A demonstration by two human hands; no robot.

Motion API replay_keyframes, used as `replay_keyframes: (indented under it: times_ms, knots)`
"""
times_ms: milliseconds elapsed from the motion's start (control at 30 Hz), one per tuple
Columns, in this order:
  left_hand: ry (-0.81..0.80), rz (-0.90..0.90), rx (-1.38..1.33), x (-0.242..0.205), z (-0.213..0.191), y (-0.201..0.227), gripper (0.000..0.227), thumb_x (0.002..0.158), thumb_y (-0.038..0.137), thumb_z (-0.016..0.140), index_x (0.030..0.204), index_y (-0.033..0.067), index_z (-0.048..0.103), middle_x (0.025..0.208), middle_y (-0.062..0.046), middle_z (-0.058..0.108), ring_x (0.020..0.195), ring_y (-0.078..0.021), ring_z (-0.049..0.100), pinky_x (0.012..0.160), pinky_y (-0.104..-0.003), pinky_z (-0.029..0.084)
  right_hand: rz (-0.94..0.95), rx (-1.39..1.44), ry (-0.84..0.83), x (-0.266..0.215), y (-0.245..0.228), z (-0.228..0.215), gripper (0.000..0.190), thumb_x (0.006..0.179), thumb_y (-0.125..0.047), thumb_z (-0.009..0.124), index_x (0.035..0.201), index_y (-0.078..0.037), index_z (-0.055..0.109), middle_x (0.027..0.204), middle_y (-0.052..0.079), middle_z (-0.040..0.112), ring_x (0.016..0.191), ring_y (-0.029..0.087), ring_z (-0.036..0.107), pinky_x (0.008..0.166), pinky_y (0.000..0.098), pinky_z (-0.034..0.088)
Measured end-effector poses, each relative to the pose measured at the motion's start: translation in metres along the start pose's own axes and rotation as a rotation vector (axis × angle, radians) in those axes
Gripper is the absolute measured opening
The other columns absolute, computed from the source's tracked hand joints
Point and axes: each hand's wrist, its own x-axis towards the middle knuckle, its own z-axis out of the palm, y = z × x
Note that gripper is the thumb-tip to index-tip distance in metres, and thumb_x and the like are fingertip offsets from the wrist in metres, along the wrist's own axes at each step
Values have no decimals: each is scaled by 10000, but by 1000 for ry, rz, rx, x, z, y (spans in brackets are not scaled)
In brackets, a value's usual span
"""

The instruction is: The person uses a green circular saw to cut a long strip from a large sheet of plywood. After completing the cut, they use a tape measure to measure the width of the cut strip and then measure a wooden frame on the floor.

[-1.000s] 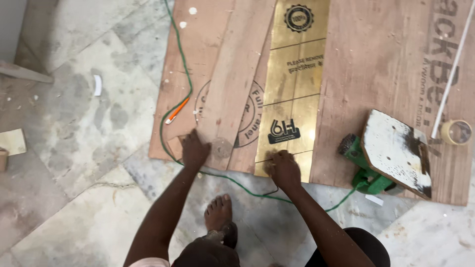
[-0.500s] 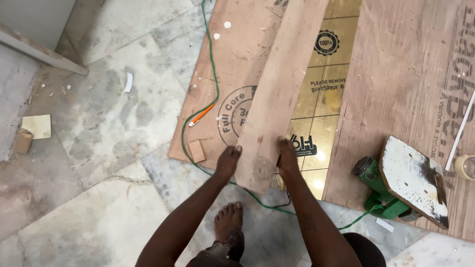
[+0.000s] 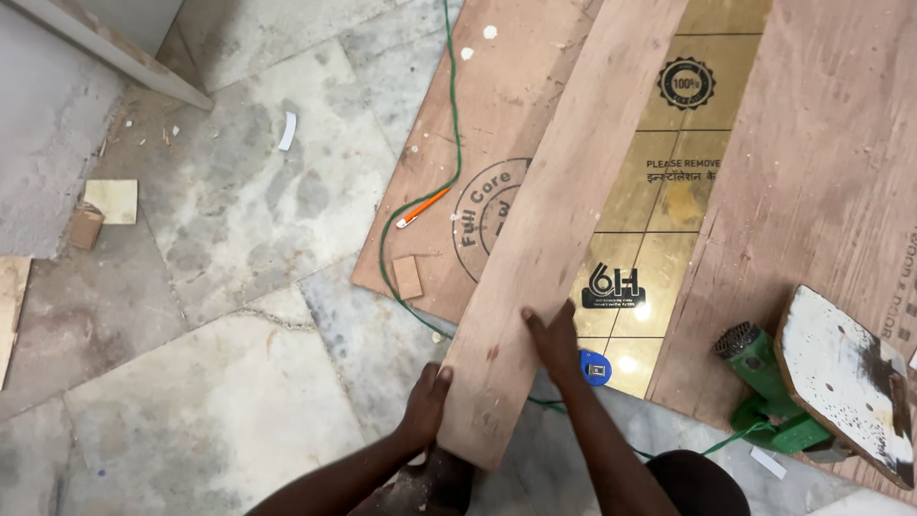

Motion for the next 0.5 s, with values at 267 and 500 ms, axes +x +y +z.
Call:
replay_keyframes:
  times_ms: [267, 500]
  knots:
    - [106, 269, 68, 119, 45, 41, 450, 1075, 446, 443, 1077, 12, 559, 934, -184, 627, 879, -300, 607, 840, -433, 483, -40, -112, 30, 121, -68, -44, 929, 876, -442, 777, 1499, 65, 309, 1328, 318, 587, 1164, 403, 651, 976, 455, 541]
    - [283, 358, 240, 203, 33, 9, 341, 1065, 317, 463, 1079, 0, 590, 1015, -231, 630, 956, -405, 607, 883, -486, 470, -408, -460, 302, 89, -42, -106, 477, 953, -275, 733, 1364, -66, 612, 1337, 189, 584, 1251, 402, 560, 979, 500, 499]
